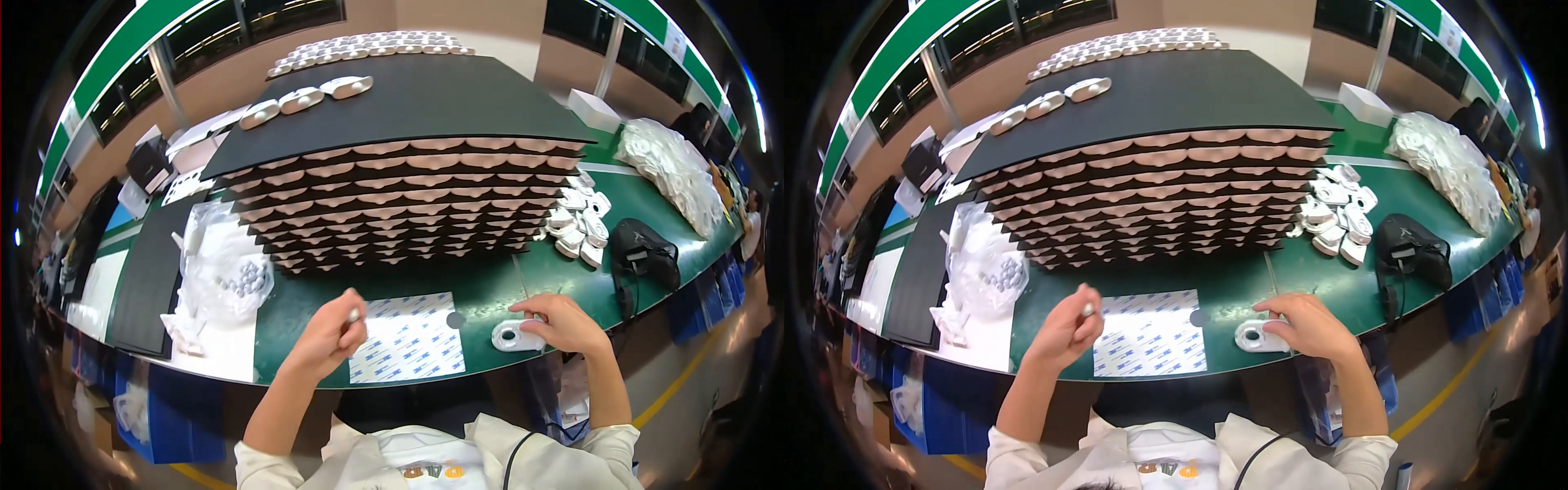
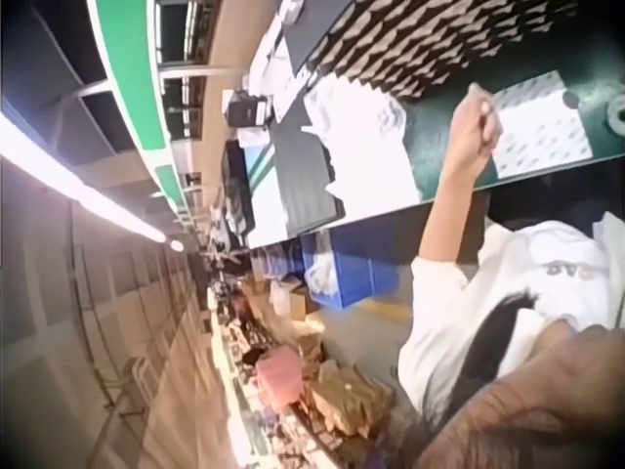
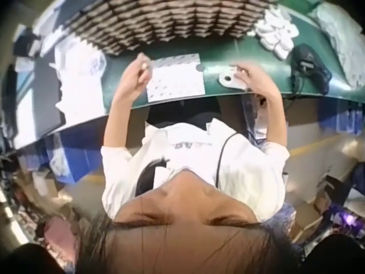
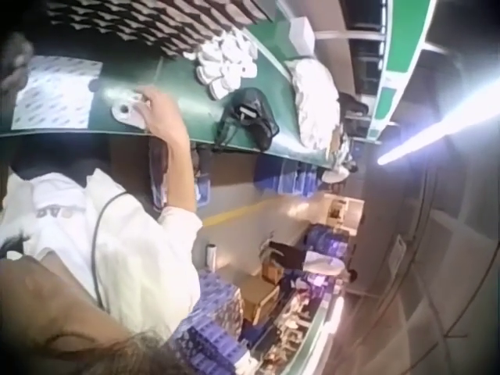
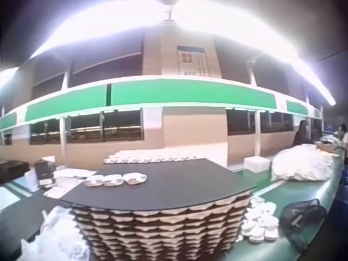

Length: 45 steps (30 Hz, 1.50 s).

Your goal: Manually assembling and applying labels to small white components at a factory workstation.

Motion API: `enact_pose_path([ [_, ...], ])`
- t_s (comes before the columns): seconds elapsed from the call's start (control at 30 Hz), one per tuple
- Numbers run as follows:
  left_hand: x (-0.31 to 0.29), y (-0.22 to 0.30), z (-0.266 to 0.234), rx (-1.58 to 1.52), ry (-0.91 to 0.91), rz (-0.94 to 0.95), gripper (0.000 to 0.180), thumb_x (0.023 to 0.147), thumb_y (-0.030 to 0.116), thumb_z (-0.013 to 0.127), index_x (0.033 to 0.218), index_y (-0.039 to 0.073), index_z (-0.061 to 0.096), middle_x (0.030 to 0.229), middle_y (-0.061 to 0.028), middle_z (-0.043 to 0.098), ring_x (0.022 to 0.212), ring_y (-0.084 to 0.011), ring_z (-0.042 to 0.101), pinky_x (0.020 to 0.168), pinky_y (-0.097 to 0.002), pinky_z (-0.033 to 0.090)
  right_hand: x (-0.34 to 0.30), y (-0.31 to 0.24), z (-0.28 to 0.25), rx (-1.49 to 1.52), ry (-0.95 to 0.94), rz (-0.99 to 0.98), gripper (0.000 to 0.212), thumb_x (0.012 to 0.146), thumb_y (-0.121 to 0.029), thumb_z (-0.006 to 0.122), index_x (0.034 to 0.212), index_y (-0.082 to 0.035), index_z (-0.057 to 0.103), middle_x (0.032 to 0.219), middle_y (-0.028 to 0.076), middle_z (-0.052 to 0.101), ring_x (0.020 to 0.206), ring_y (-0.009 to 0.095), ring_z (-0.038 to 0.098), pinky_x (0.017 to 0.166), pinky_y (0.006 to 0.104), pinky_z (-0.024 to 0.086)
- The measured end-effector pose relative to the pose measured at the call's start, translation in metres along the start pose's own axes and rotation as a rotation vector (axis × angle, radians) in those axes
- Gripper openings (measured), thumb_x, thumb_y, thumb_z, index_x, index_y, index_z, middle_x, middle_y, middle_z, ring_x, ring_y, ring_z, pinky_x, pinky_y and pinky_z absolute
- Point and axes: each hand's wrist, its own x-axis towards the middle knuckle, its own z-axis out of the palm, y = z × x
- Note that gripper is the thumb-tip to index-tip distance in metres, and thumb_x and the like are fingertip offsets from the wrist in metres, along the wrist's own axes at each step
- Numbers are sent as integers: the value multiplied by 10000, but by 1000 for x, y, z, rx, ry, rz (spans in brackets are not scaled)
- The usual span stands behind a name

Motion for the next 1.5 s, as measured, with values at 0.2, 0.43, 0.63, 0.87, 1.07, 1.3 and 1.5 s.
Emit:
enact_pose_path([
  [0.2, 55, -1, -5, -83, 9, -24, 227, 923, 267, 488, 951, 44, 521, 606, 30, 360, 493, -42, 288, 401, -171, 216, 34, -45, 52, 431, 220, -164, 92, 851, -23, 534, 938, 3, 554, 799, 45, 592, 752, 69, 542, 648, 222, 447],
  [0.43, 63, -15, -17, -126, -17, 130, 201, 848, 155, 614, 1013, 69, 539, 808, -31, 533, 552, -39, 382, 370, -132, 243, 63, -51, 126, 889, 168, -113, 150, 879, -9, 495, 1026, 14, 475, 891, 53, 571, 756, 67, 542, 680, 205, 455],
  [0.63, 61, -19, -22, -181, 35, 110, 176, 840, 157, 624, 975, 47, 598, 918, -67, 594, 551, -39, 407, 357, -126, 245, 69, -46, 141, 754, 191, -167, 146, 867, -6, 515, 1010, 17, 499, 885, 55, 574, 770, 80, 551, 693, 206, 456],
  [0.87, 59, -20, -22, -178, 9, 96, 288, 833, 106, 619, 1105, 25, 570, 926, -56, 595, 557, -35, 407, 362, -132, 252, 68, -45, 144, 544, 317, -215, 134, 818, 7, 546, 951, 0, 530, 824, 99, 556, 739, 194, 573, 654, 275, 460],
  [1.07, 60, -18, -19, -193, -3, 95, 301, 856, 118, 593, 1135, 16, 544, 952, -68, 576, 576, -37, 410, 362, -132, 265, 65, -52, 138, 393, 339, -283, 153, 810, 29, 538, 958, -8, 532, 818, 92, 541, 707, 188, 548, 625, 274, 453],
  [1.3, 60, -20, -17, -153, 27, 49, 281, 854, 160, 605, 1094, 19, 563, 930, -54, 582, 585, -24, 422, 378, -132, 254, 63, -54, 138, 272, 317, -404, 148, 825, 33, 516, 963, -19, 513, 865, 84, 539, 718, 163, 540, 616, 260, 448],
  [1.5, 57, -21, -9, 147, 4, 128, 282, 787, 95, 666, 1052, 39, 585, 793, -24, 590, 549, -27, 414, 414, -151, 274, 73, -36, 134, 1215, 282, -222, 93, 921, -67, 456, 1013, -78, 444, 1000, 57, 555, 909, 149, 554, 801, 288, 454],
])
